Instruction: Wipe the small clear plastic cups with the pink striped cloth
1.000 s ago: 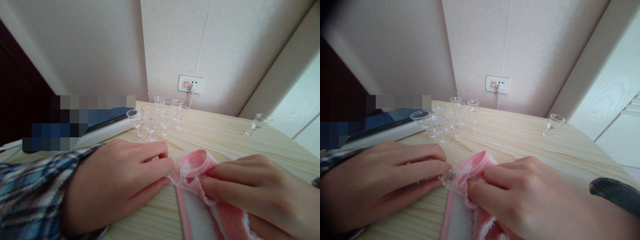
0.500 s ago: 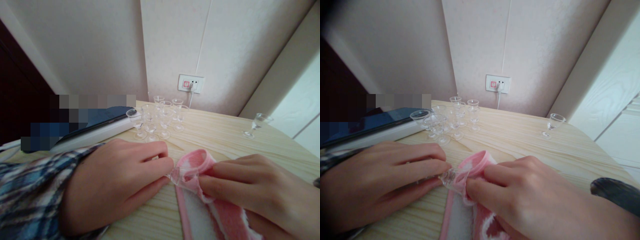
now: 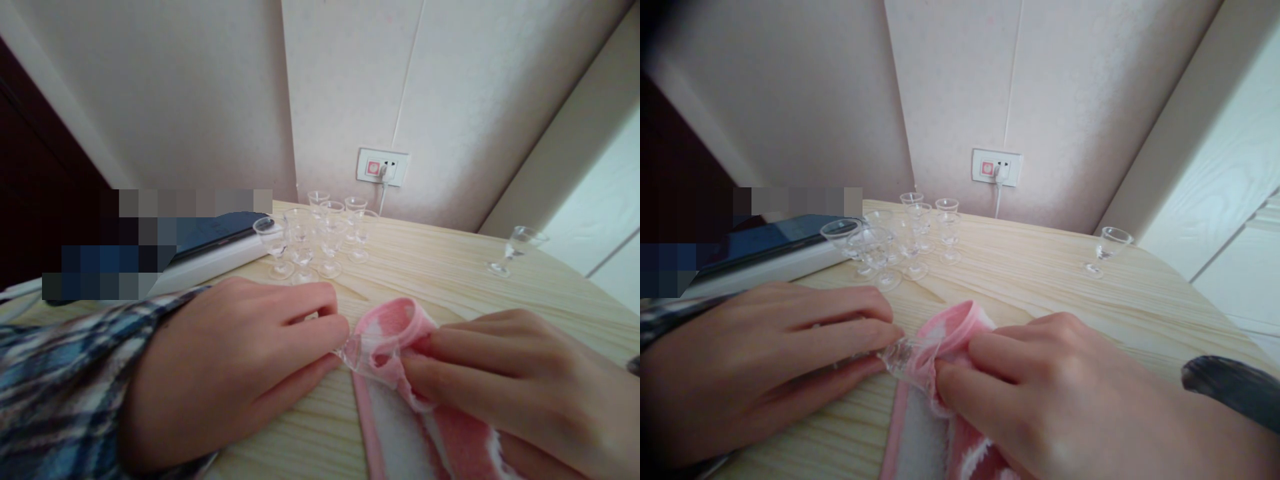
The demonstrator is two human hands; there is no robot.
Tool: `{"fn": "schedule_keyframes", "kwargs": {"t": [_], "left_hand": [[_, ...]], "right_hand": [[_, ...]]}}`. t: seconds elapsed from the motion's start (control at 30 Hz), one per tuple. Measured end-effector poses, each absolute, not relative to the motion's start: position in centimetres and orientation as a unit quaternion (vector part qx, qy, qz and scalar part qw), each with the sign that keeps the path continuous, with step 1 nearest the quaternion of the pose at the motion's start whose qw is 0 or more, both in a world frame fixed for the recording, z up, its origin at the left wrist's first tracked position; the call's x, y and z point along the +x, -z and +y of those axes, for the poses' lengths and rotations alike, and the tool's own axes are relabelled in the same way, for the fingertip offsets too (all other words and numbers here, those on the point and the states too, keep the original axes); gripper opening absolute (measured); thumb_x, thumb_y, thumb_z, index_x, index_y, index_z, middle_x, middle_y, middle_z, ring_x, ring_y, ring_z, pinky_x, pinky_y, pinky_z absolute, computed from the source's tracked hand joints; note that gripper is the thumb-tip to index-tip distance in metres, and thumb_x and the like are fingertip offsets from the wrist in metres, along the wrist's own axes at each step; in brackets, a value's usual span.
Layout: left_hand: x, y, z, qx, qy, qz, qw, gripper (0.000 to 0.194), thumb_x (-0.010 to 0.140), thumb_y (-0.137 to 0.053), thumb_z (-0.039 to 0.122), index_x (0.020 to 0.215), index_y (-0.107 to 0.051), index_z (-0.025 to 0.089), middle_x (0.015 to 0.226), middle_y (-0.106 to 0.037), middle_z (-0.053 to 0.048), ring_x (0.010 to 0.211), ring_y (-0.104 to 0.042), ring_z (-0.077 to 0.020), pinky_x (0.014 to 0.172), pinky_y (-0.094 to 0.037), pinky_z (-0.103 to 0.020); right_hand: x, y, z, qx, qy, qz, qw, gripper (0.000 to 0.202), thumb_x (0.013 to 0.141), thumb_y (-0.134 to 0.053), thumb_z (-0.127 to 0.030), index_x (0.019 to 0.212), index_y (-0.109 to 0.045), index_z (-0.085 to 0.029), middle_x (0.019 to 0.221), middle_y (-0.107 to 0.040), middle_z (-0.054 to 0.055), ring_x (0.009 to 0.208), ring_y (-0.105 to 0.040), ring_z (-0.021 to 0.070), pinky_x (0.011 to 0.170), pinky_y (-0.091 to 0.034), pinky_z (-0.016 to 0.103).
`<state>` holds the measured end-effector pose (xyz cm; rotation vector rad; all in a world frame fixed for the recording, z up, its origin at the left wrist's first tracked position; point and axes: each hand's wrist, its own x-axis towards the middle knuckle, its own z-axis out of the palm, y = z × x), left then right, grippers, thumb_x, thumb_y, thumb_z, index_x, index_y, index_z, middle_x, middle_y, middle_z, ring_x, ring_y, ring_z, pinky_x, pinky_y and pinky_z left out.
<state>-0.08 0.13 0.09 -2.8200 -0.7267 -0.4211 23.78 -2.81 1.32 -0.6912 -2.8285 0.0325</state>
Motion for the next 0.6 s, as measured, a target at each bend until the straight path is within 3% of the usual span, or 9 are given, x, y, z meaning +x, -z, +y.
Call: {"fn": "schedule_keyframes", "kwargs": {"t": [0.6], "left_hand": [[-0.2,-0.09,0.03,-0.954,0.146,-0.244,0.098,0.018,0.082,-0.041,0.024,0.079,-0.058,0.02,0.077,-0.055,-0.001,0.064,-0.05,-0.011,0.055,-0.04,-0.021]], "right_hand": [[23.66,-1.65,-3.1,-0.236,0.031,-0.962,0.137,0.022,0.085,-0.04,-0.027,0.09,-0.06,-0.018,0.077,-0.063,0.004,0.069,-0.059,0.0115,0.059,-0.048,0.018]]}}
